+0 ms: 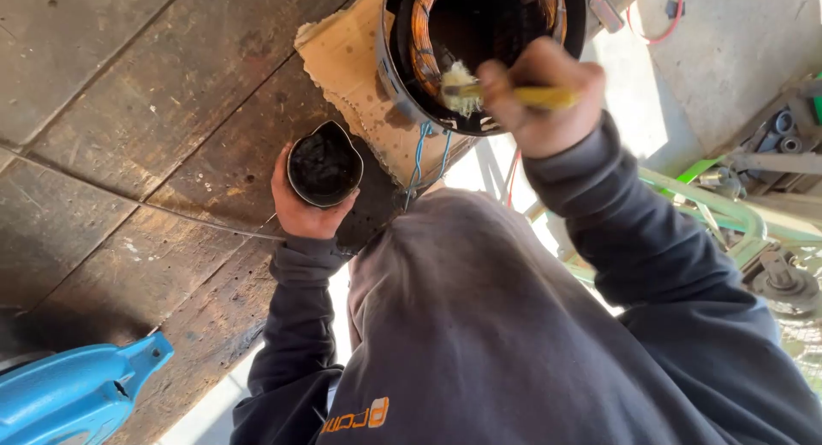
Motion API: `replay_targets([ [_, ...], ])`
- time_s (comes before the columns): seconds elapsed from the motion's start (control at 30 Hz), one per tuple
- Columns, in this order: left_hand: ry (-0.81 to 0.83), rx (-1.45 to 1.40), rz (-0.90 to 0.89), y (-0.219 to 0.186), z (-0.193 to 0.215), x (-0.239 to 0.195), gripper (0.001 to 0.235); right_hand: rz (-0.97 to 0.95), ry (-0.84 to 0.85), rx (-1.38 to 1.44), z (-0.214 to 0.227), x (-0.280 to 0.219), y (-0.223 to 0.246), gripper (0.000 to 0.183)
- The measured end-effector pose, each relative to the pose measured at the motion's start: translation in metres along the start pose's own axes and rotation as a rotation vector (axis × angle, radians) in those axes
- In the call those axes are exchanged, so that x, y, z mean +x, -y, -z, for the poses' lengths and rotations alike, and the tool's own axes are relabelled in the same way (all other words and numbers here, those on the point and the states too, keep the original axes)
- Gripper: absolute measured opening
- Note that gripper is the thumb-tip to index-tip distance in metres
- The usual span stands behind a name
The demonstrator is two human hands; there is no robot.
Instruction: Applying insulating varnish to the copper coils of an electric motor stator using a brush.
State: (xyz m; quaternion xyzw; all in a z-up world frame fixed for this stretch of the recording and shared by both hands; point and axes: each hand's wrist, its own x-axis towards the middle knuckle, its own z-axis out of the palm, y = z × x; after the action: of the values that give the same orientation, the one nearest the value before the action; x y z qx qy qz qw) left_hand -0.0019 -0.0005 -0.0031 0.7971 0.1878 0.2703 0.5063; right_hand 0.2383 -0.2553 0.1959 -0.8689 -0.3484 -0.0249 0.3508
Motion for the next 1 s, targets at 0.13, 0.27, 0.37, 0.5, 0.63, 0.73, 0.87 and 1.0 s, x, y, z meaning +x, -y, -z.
replay_targets([
  [0.13,0.017,-0.101,0.044,0.014,0.0,-0.01,0.11,-0.052,0.019,-0.076,0.036,-0.012,-0.024,0.035],
  [0.27,-0.002,-0.224,0.084,0.027,-0.003,-0.023,0.112,0.088,0.153,-0.017,0.023,-0.008,-0.009,0.012],
  [0.37,0.012,-0.259,0.082,0.031,-0.003,-0.024,0.115,0.136,0.084,-0.128,-0.016,0.003,0.021,0.043],
  [0.5,0.034,-0.171,0.079,0.021,0.01,-0.013,0.114,0.062,0.109,0.064,0.031,-0.019,-0.014,0.022],
  [0.63,-0.005,-0.035,0.068,0.013,0.009,-0.008,0.11,0.054,0.202,-0.151,0.069,-0.012,-0.027,0.028],
  [0.73,0.006,-0.034,0.057,0.017,0.011,-0.003,0.11,0.161,0.252,0.014,0.033,0.022,-0.014,0.028],
  [0.87,0.035,-0.018,0.059,0.022,0.016,0.001,0.11,0.379,0.186,0.084,-0.006,0.081,-0.035,0.027],
  [1.0,0.038,-0.013,0.05,0.023,0.014,0.001,0.11,0.502,0.21,-0.316,0.009,0.094,-0.044,0.024],
])
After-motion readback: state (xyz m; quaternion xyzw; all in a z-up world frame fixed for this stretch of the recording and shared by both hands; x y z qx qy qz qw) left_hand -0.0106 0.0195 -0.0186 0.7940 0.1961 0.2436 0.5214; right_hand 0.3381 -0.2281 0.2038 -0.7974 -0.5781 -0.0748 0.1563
